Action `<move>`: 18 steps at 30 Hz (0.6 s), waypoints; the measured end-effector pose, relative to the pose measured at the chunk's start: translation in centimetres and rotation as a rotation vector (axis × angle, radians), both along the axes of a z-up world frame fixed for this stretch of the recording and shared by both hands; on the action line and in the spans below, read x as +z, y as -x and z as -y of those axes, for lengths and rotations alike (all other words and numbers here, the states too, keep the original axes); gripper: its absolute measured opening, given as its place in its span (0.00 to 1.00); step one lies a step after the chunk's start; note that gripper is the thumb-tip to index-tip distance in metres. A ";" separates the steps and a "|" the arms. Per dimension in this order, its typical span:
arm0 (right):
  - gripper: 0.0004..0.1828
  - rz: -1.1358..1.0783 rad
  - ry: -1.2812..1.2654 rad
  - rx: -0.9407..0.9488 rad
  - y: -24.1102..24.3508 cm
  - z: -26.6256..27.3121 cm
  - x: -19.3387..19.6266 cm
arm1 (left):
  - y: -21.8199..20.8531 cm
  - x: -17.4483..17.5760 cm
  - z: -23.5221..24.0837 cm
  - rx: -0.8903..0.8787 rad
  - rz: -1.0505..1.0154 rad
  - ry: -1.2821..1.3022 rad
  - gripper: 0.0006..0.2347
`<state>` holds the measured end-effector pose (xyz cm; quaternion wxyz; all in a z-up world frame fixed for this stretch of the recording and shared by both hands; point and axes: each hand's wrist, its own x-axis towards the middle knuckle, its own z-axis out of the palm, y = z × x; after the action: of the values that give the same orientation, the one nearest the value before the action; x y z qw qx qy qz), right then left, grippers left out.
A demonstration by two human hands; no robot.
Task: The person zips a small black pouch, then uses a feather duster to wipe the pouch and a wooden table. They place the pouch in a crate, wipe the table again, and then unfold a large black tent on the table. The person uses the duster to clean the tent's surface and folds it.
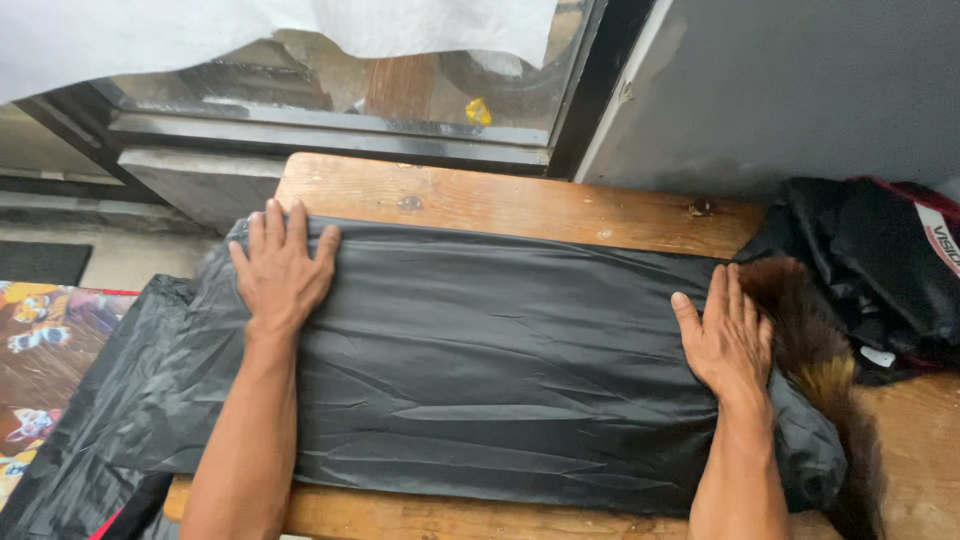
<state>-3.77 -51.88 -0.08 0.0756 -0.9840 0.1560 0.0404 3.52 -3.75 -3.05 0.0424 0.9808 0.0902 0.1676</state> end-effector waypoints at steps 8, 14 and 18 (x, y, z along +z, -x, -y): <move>0.42 0.023 -0.021 -0.019 -0.5 -0.3 -0.1 | -1.1 2.9 -1.9 0.151 -0.289 0.273 0.25; 0.43 0.044 -0.050 -0.005 -0.3 -0.3 -0.3 | -1.0 1.1 -2.4 0.068 -0.084 0.161 0.22; 0.42 0.152 0.046 0.043 0.1 -1.3 -0.2 | -0.9 0.3 -2.4 0.073 0.086 0.041 0.19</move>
<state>-3.84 -50.57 -0.30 0.0637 -0.9889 0.1294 -0.0365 4.43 -1.32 -2.73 0.0603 0.9676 0.1276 0.2092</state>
